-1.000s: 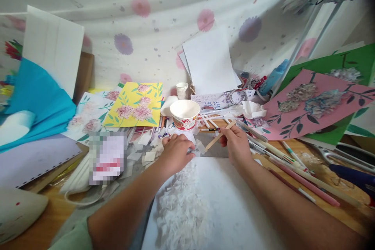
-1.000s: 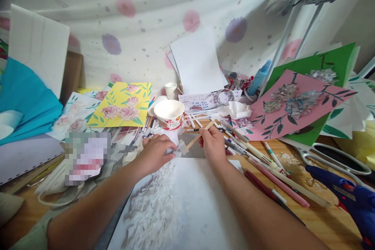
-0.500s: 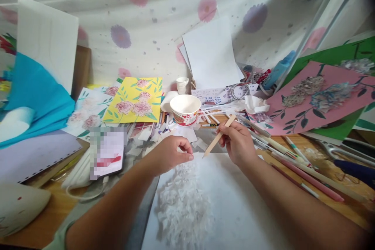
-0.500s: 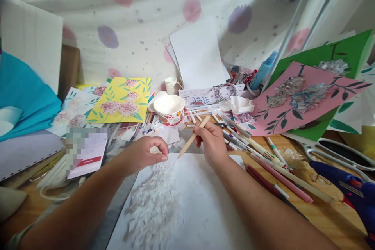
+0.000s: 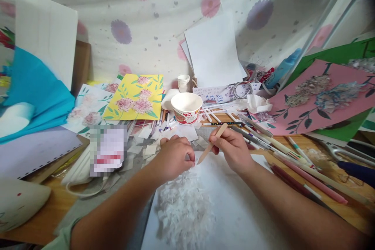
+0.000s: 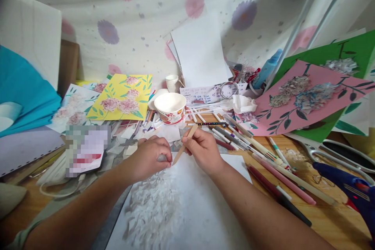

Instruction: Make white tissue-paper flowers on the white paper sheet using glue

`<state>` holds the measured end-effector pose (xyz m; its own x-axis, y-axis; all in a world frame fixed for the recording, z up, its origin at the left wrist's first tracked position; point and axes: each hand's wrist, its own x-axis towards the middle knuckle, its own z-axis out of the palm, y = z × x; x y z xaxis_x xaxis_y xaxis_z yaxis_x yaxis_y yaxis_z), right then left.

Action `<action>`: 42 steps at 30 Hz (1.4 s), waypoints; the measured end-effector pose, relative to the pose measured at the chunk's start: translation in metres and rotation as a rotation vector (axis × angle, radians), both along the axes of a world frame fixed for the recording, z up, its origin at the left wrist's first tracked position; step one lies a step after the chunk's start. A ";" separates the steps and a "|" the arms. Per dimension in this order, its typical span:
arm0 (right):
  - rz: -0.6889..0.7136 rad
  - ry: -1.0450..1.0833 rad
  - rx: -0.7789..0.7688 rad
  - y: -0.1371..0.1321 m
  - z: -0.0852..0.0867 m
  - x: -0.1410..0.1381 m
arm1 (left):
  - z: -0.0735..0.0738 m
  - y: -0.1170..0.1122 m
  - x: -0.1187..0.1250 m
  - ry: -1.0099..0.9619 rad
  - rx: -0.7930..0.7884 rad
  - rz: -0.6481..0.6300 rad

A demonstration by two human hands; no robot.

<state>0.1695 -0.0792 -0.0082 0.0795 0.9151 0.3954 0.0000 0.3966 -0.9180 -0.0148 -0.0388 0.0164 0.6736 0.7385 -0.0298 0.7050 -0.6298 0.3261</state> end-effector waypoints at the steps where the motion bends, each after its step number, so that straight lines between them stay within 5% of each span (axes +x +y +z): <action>1: 0.003 -0.041 0.014 -0.001 0.001 -0.001 | 0.000 0.000 0.000 0.007 0.002 -0.008; 15: 0.044 -0.405 0.163 -0.007 0.004 -0.021 | 0.009 0.004 -0.006 0.020 -0.013 -0.021; 21: -0.047 -0.236 0.050 0.002 -0.009 -0.012 | 0.006 0.002 -0.005 0.027 -0.042 -0.047; 28: -0.344 0.054 -0.060 0.023 -0.023 0.023 | 0.006 0.003 -0.006 -0.074 -0.058 -0.074; 37: -0.437 -0.001 -0.196 0.030 -0.027 0.026 | -0.011 0.018 0.020 -0.040 0.290 -0.025; 42: -0.434 -0.013 -0.214 0.032 -0.029 0.027 | -0.016 0.037 0.031 0.007 0.292 -0.104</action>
<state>0.1965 -0.0477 -0.0372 0.4688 0.8591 0.2055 0.1356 0.1599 -0.9778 0.0161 -0.0022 0.0006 0.7463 0.6439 0.1687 0.6338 -0.7648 0.1155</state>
